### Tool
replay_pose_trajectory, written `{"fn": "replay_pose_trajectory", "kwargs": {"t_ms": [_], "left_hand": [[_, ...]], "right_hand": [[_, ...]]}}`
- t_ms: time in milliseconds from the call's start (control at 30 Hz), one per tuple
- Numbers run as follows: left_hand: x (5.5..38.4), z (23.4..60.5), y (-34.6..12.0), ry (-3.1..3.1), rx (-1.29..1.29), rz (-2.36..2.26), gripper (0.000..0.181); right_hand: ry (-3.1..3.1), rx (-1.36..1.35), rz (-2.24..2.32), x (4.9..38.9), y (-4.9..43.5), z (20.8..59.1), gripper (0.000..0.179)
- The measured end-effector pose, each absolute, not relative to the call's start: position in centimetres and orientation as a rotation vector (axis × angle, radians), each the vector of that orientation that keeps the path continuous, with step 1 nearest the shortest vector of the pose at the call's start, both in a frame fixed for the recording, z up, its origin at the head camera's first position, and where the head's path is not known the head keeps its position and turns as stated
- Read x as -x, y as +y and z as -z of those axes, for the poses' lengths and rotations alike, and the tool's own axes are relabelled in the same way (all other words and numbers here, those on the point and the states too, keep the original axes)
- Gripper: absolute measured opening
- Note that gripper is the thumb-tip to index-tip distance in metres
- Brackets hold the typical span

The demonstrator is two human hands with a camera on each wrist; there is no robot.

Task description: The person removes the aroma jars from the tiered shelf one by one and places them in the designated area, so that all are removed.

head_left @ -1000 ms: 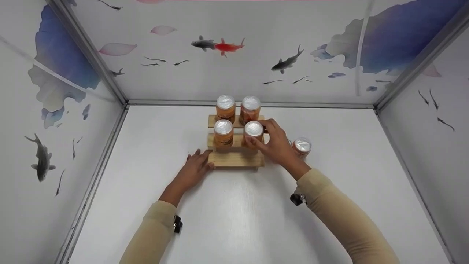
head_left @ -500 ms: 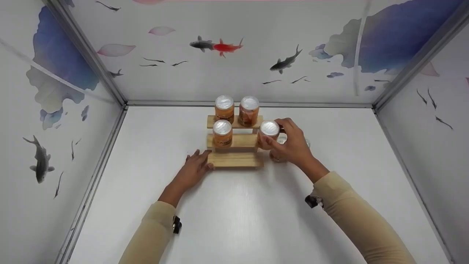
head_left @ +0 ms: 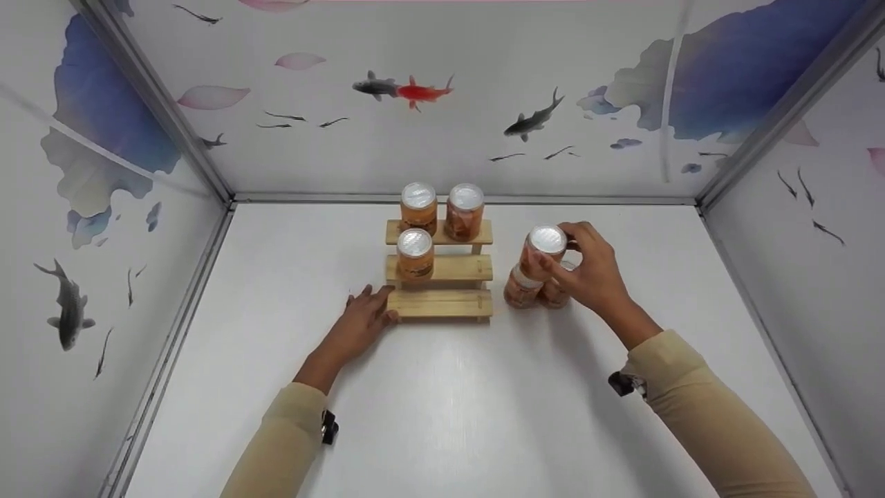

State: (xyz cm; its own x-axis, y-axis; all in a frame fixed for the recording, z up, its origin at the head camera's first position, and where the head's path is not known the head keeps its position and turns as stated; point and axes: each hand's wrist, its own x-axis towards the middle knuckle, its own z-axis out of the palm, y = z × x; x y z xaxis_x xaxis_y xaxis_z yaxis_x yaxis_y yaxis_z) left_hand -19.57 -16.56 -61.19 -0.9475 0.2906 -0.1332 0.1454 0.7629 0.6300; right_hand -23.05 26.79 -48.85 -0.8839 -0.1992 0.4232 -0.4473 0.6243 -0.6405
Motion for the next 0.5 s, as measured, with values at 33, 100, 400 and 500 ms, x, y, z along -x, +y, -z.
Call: {"fn": "replay_pose_trajectory", "kwargs": {"t_ms": [33,100,400,500], "left_hand": [[19.6,61.2,-16.5,2.736,-0.340,-0.956,0.071],[19.6,61.1,-16.5,2.736,-0.334,-0.963,0.071],[19.5,61.1,-16.7,2.717,-0.335,-0.944,0.073],[19.4,61.1,-16.8,2.713,-0.343,-0.959,0.074]], "right_hand": [[-2.538,-0.509,-1.115,23.0,27.2,48.8,0.052],[-2.539,-0.482,-1.090,23.0,28.1,48.8,0.052],[-2.510,-0.404,-1.035,23.0,31.8,49.1,0.051],[-2.500,-0.371,-1.031,22.9,32.9,49.4,0.051]]}}
